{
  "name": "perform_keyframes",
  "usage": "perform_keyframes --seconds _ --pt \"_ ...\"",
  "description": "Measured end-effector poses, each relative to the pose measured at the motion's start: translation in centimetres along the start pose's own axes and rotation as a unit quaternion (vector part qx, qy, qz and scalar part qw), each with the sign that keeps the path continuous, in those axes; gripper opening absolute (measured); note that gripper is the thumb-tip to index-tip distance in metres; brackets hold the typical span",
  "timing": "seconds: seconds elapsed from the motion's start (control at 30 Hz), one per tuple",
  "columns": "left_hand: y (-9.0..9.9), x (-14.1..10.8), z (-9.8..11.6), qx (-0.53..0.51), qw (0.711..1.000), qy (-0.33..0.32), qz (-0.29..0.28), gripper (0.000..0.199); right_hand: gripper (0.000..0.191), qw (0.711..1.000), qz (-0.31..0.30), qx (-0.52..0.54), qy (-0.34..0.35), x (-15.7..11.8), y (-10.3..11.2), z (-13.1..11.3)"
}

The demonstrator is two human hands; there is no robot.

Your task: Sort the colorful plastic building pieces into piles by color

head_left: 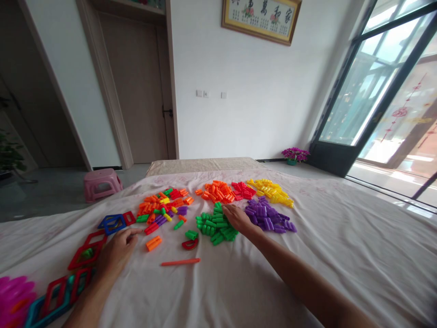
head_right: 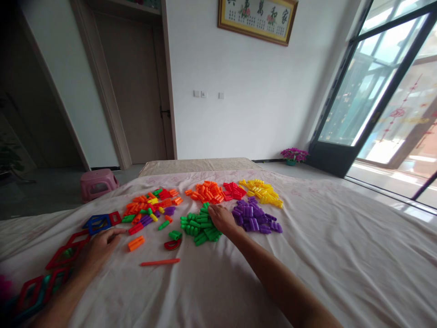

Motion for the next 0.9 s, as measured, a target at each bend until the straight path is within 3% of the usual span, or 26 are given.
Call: perform_keyframes --seconds 0.1,0.2,0.37,0.47,0.6,0.7,0.9 --pt "0.0 -0.1 0.3 -0.006 1.000 -0.005 -0.007 0.034 0.039 0.999 0.035 -0.008 -0.016 0.7 1.0 -1.6" --pt "0.3 -0.3 0.6 -0.009 1.000 -0.002 -0.003 0.033 0.033 0.998 0.035 0.009 0.044 2.2 0.9 -5.4" --pt "0.8 -0.8 0.9 -0.022 1.000 0.009 -0.009 0.033 0.029 0.986 -0.049 0.023 0.160 4.9 -1.9 -12.8" --pt "1.1 -1.1 1.2 -0.024 1.000 0.006 -0.005 0.033 0.030 0.977 -0.106 -0.010 0.183 6.3 -3.9 -15.5" --pt "1.4 -1.3 1.6 -0.021 1.000 0.011 -0.006 0.032 0.027 0.960 -0.176 -0.087 0.198 7.2 -6.3 -17.1" --pt "1.3 -1.3 1.5 -0.016 1.000 0.024 -0.013 0.032 0.024 0.954 -0.180 -0.109 0.213 7.2 -6.9 -17.4" --pt "1.4 -1.5 1.7 -0.028 0.999 0.024 -0.020 0.033 0.022 0.970 -0.145 -0.078 0.180 5.8 -4.4 -15.3"
Point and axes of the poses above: each hand's wrist, its own x-axis towards the middle knuckle, its own y-axis out of the back of the hand, z = x × y, the point moved 6 cm from there along x, towards the middle knuckle, and after that the axes turned 13 degrees about y, right-handed, at the moved point
